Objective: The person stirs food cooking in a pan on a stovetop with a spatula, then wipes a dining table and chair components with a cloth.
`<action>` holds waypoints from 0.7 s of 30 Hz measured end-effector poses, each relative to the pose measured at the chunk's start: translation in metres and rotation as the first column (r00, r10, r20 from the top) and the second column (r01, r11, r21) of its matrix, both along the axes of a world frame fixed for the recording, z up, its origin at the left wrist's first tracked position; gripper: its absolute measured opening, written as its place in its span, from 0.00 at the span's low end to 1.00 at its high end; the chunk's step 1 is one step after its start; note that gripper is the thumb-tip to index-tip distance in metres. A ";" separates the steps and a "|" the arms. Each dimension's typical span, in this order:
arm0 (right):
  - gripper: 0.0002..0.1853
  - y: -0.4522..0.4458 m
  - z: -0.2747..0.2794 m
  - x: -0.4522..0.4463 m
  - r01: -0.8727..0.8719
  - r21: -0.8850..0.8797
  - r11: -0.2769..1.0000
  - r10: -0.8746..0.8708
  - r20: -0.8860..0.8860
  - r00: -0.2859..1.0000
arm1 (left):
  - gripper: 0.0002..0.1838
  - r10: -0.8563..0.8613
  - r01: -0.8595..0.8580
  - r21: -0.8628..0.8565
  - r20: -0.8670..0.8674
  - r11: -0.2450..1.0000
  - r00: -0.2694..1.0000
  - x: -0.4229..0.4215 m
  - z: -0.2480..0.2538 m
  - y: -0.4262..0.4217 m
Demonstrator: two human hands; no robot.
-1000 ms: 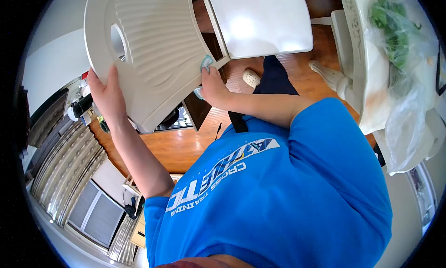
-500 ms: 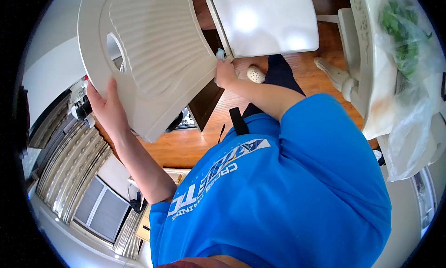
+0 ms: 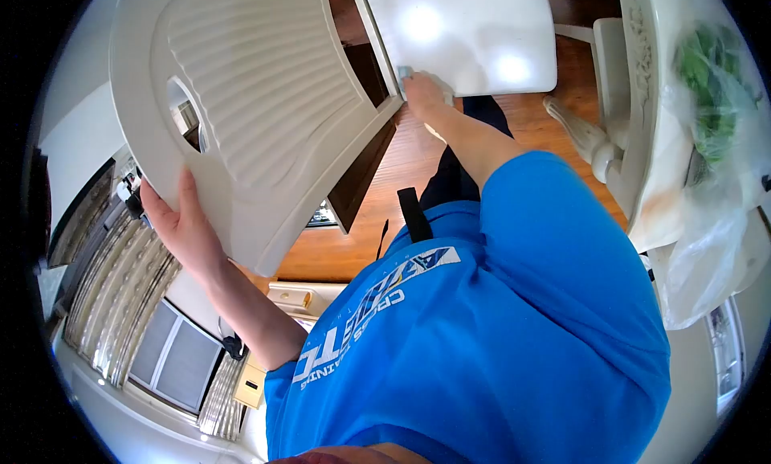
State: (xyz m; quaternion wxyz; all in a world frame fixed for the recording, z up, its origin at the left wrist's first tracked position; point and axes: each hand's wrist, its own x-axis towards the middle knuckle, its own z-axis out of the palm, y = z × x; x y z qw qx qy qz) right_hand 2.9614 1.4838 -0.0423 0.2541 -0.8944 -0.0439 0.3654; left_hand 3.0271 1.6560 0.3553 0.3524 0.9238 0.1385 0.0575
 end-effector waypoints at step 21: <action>0.18 0.001 -0.001 0.032 -0.189 0.068 0.980 0.188 0.019 0.982 | 0.25 0.194 -0.189 -0.135 0.025 0.973 0.981 -0.003 0.002 -0.008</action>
